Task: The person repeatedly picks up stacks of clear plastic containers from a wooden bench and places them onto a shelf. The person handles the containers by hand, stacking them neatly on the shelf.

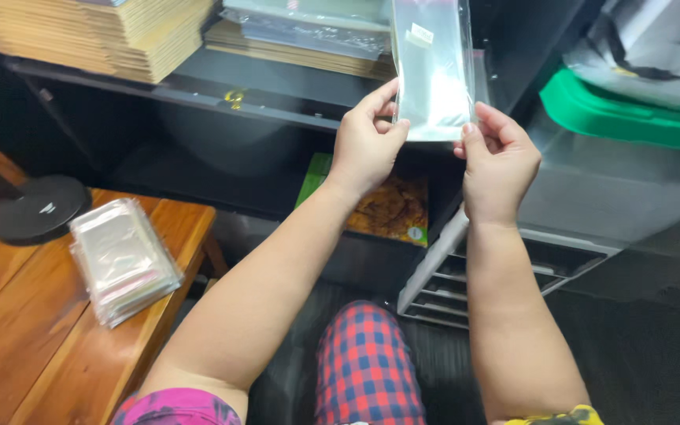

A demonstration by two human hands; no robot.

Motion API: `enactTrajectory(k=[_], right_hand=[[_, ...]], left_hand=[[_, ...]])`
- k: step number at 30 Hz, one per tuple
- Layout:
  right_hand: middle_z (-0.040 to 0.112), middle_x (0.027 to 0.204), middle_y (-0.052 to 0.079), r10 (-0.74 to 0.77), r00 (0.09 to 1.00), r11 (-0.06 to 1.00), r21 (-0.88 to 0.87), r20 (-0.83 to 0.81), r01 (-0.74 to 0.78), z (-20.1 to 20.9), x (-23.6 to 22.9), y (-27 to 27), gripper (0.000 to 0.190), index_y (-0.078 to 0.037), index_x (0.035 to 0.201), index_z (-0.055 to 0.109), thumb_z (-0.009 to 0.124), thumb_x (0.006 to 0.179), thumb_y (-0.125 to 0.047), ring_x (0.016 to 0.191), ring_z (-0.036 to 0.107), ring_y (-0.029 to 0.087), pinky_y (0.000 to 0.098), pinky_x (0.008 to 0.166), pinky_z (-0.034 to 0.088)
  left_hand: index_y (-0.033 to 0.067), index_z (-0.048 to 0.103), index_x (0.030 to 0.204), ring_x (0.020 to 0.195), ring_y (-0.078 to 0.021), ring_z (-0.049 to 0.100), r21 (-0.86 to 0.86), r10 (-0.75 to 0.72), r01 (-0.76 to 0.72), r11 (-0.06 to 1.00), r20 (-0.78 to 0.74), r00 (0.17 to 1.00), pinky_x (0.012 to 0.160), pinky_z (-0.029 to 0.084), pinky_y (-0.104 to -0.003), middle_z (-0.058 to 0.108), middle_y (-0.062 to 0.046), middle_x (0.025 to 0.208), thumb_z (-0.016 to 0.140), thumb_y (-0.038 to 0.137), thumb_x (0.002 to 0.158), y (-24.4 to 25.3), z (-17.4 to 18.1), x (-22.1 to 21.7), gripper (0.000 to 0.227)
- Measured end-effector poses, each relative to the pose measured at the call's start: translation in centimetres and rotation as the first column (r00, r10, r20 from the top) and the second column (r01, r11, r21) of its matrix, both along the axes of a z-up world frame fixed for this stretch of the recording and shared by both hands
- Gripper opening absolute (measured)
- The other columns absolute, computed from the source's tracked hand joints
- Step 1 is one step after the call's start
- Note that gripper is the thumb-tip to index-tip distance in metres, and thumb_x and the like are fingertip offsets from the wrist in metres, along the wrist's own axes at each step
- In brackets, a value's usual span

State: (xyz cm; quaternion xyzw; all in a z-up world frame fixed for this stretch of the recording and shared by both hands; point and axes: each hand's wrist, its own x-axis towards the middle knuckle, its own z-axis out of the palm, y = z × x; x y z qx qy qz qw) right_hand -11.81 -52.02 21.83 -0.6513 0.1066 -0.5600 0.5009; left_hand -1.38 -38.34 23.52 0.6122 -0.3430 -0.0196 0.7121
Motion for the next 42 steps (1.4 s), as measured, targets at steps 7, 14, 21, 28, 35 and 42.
enactTrajectory(k=[7, 14, 21, 28, 35, 42], right_hand=[[0.072, 0.097, 0.008, -0.232, 0.973, 0.962, -0.141, 0.021, 0.232, -1.0, 0.1, -3.9, 0.016, -0.003, 0.105, 0.078, 0.067, 0.094, 0.003, 0.07, 0.073, 0.014, 0.022, 0.068, 0.066], [0.069, 0.104, 0.017, -0.344, 0.937, 0.85, -0.403, 0.06, 0.338, -1.3, 0.7, -5.3, 0.026, 0.002, 0.104, 0.077, 0.056, 0.092, 0.011, 0.078, 0.073, 0.023, 0.0278, 0.072, 0.068], [0.063, 0.096, 0.015, -0.447, 0.894, 0.774, -0.485, 0.035, 0.407, -2.9, 1.3, -7.2, 0.015, 0.005, 0.102, 0.077, 0.069, 0.091, 0.012, 0.077, 0.076, 0.029, 0.0278, 0.061, 0.068], [0.062, 0.093, 0.002, -0.615, 0.788, 0.621, -0.609, 0.012, 0.494, -3.6, 1.4, -8.5, 0.012, -0.011, 0.101, 0.08, 0.075, 0.092, -0.005, 0.081, 0.073, 0.025, 0.0342, 0.067, 0.064], [0.06, 0.09, 0.003, -0.625, 0.78, 0.609, -0.615, 0.017, 0.501, -4.0, 2.0, -9.2, 0.012, -0.013, 0.102, 0.08, 0.074, 0.092, -0.01, 0.084, 0.072, 0.03, 0.04, 0.07, 0.061], [0.062, 0.089, 0.004, -0.615, 0.788, 0.607, -0.645, -0.012, 0.464, -4.3, 2.1, -9.7, 0.016, -0.014, 0.107, 0.08, 0.074, 0.093, -0.015, 0.083, 0.071, 0.03, 0.0419, 0.069, 0.06]], left_hand=[[0.0229, 0.07, 0.134, 0.059, -0.0033, 0.056, 0.139, 0.079, -0.091, 0.986, 0.087, 0.993, 0.076, 0.053, -0.022, 0.078, 0.008, 0.106, 0.06, 0.014, 0.079, -6.3, 0.3, 1.1, 0.056], [0.0261, 0.069, 0.132, 0.12, -0.0199, 0.066, 0.308, 0.135, -0.189, 0.932, 0.189, 0.973, 0.1, 0.051, -0.034, 0.078, 0.003, 0.123, 0.056, 0.019, 0.085, -8.6, 0.8, 1.8, 0.049], [0.0258, 0.074, 0.123, 0.124, -0.0219, 0.059, 0.398, 0.118, -0.297, 0.868, 0.416, 0.902, 0.1, 0.048, -0.039, 0.076, 0.005, 0.116, 0.058, 0.034, 0.099, -9.6, -1.2, 4.0, 0.03], [0.0173, 0.072, 0.128, 0.126, -0.0226, 0.057, 0.362, 0.112, -0.296, 0.884, 0.451, 0.886, 0.1, 0.043, -0.038, 0.074, -0.002, 0.121, 0.069, 0.039, 0.095, -7.8, -0.8, 1.2, 0.04], [0.0201, 0.076, 0.119, 0.121, -0.0215, 0.058, 0.316, 0.186, -0.355, 0.88, 0.459, 0.869, 0.095, 0.044, -0.037, 0.074, 0.001, 0.116, 0.073, 0.033, 0.093, -8.6, -1.1, 1.4, 0.029], [0.0255, 0.078, 0.114, 0.119, -0.0195, 0.059, 0.347, 0.209, -0.386, 0.855, 0.45, 0.868, 0.095, 0.045, -0.035, 0.074, 0.005, 0.113, 0.074, 0.035, 0.092, -9.6, -1.4, 1.9, 0.025]])
